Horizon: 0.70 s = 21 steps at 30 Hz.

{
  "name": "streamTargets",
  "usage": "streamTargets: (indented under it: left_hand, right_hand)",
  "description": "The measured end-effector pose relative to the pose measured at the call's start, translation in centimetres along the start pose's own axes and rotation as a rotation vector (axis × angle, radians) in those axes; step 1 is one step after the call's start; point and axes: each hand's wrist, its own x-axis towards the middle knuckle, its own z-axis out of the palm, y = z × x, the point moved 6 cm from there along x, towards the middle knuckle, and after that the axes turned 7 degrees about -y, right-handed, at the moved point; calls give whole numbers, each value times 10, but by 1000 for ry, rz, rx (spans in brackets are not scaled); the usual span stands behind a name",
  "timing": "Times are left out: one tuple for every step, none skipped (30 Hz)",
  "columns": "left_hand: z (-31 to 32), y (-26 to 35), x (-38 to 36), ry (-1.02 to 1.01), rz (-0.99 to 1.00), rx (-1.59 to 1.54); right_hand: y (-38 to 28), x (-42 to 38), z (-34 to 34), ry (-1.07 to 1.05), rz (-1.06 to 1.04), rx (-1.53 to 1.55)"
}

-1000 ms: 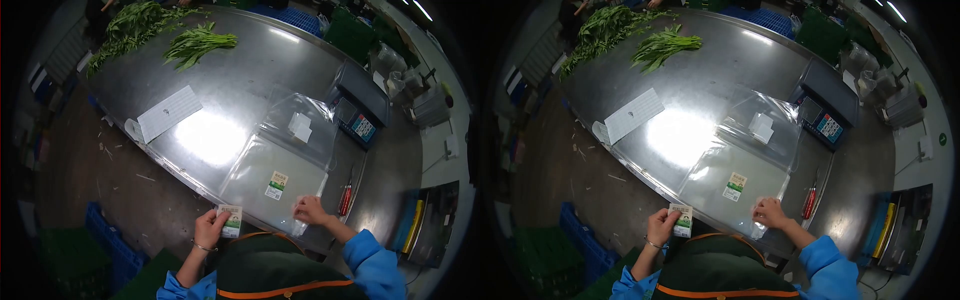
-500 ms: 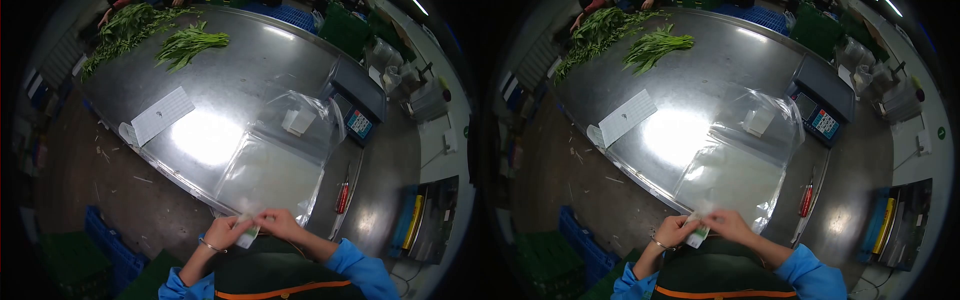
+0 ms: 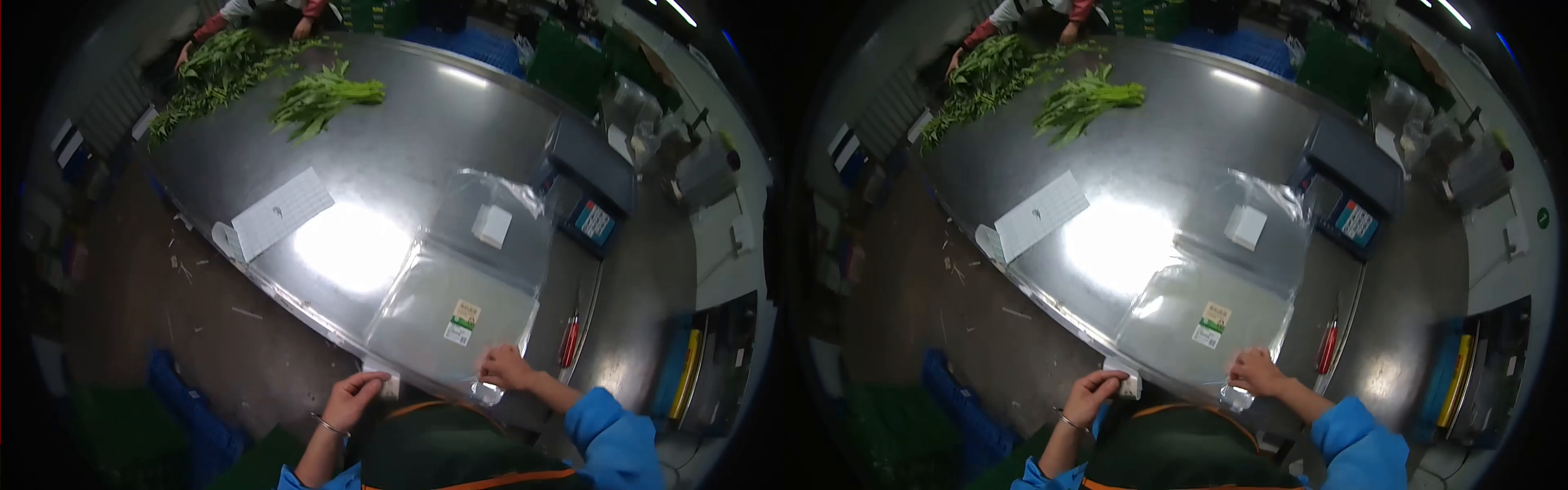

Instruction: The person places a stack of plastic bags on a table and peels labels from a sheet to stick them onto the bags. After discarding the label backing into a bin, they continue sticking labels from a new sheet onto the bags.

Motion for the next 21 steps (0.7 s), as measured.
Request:
streamTargets:
  left_hand:
    - [9, 8, 8, 6, 36, -3]
    - [18, 15, 7, 46, 123, -113]
    - [19, 22, 5, 83, 204, -216]
    - [18, 21, 5, 84, 214, -212]
    - [16, 19, 6, 93, 208, -103]
    - [14, 20, 9, 100, 207, 8]
    - [14, 26, 9, 99, 216, 14]
    - [11, 31, 7, 199, 182, 169]
    - [9, 35, 3, 300, 141, 322]
    - [13, 39, 4, 300, 146, 323]
    - [17, 41, 7, 324, 121, 309]
    - [19, 42, 9, 349, 93, 298]
    - [23, 38, 16, 310, 103, 355]
    - [27, 30, 24, 237, 46, 426]
    - [31, 34, 24, 120, -12, 516]
    - [35, 37, 21, 5, -67, 597]
    - [32, 31, 17, -51, -103, 755]
    - [18, 2, 18, -130, -183, 803]
    - [12, -9, 13, -147, -245, 673]
    - [8, -18, 8, -163, -304, 547]
    - [4, -25, 9, -162, -293, 482]
  right_hand:
    - [18, 7, -3, 15, -6, -33]
    - [29, 12, -4, 70, -66, 168]
    - [40, 14, -3, 127, -126, 378]
    - [51, 9, -26, 147, 77, 520]
    - [61, 2, -52, 165, 283, 665]
    - [90, -8, -75, 523, 375, 788]
    - [117, -22, -91, 883, 458, 902]
    - [119, -46, -126, 1305, 528, 846]
    - [111, -79, -147, 1723, 591, 763]
    - [76, -84, -165, 1704, 522, 614]
    - [33, -75, -177, 1684, 453, 469]
    - [19, -43, -138, 1282, 459, 891]
    - [-31, -6, -113, 812, 215, 928]
    - [-89, 21, -80, 341, -25, 920]
    - [-90, 29, -88, 357, -32, 913]
    - [-78, 34, -96, 401, 90, 989]
    - [-65, 36, -103, 434, 216, 1060]
    - [-53, 38, -104, 470, 340, 1137]
    - [-16, 55, -96, 522, 319, 949]
    - [18, 68, -85, 574, 298, 763]
    - [18, 63, -70, 595, 288, 763]
